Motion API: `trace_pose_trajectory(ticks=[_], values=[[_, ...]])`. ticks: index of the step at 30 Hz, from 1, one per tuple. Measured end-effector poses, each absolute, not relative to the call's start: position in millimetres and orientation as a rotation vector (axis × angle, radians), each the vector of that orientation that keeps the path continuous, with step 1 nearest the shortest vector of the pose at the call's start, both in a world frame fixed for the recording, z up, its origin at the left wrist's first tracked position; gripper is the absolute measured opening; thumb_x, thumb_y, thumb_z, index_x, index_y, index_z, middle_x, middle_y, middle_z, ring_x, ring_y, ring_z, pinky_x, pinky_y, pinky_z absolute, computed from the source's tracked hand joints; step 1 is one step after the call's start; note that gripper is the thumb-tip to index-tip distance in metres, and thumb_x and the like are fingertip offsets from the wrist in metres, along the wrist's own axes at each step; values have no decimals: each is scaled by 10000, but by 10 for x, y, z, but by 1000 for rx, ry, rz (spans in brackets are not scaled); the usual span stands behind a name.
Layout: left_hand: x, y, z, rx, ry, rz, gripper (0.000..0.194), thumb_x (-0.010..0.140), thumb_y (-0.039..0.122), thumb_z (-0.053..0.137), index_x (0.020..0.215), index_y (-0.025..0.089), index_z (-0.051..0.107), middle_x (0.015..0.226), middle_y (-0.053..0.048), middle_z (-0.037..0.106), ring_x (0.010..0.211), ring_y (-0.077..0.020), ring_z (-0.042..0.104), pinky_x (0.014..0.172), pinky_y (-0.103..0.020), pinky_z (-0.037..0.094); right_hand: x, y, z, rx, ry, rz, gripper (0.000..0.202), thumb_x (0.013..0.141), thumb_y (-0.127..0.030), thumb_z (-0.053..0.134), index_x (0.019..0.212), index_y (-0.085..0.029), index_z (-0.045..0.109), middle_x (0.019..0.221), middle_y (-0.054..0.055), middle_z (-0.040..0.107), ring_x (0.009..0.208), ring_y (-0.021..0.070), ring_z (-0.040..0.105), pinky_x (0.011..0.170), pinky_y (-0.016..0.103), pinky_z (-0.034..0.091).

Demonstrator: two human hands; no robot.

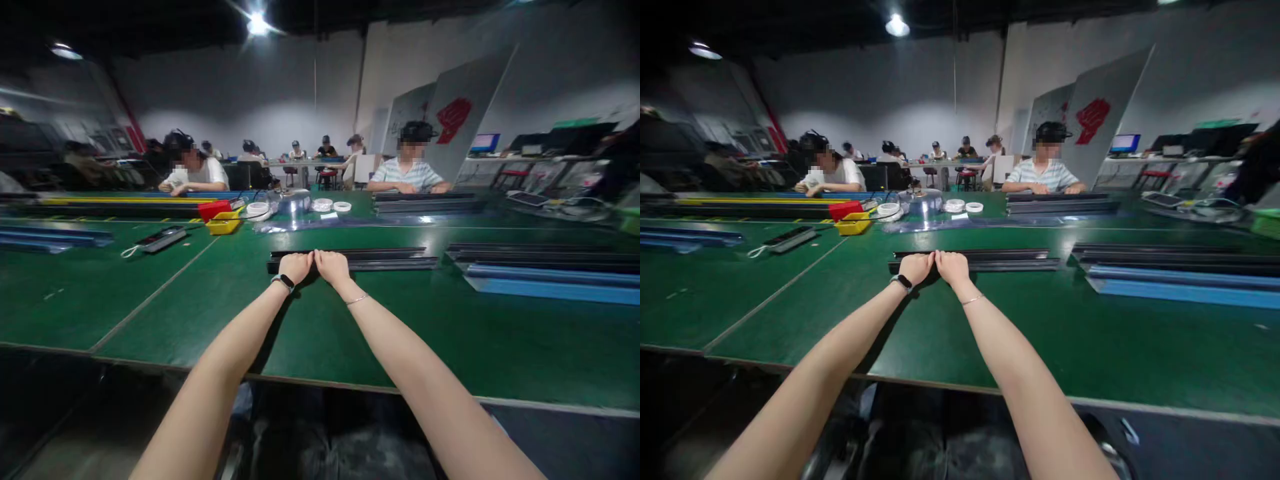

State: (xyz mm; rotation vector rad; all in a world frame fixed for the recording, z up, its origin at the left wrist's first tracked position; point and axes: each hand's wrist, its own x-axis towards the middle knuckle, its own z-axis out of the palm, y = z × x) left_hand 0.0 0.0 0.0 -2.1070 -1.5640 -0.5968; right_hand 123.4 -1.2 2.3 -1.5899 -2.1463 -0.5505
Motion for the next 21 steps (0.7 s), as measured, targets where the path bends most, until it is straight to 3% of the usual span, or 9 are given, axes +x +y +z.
trace_pose_trajectory(ticks=[8,21], values=[[-11,-42,55,-2137,-1452,-701,442,835,294,187,715,143,585,673,-79,589,663,-149,535,601,-250,333,1197,14,10,-1618,-2144,-492,567,834,-365,72,769,-125,581,721,107,608,680,158,542,596,242,315],[-24,-8,21,-2107,-1523,-769,482,831,330,185,673,120,590,650,-91,587,635,-149,537,581,-247,331,1230,3,6,-1619,-2165,-567,518,839,-327,115,828,-100,581,729,129,606,669,147,548,602,238,325]])
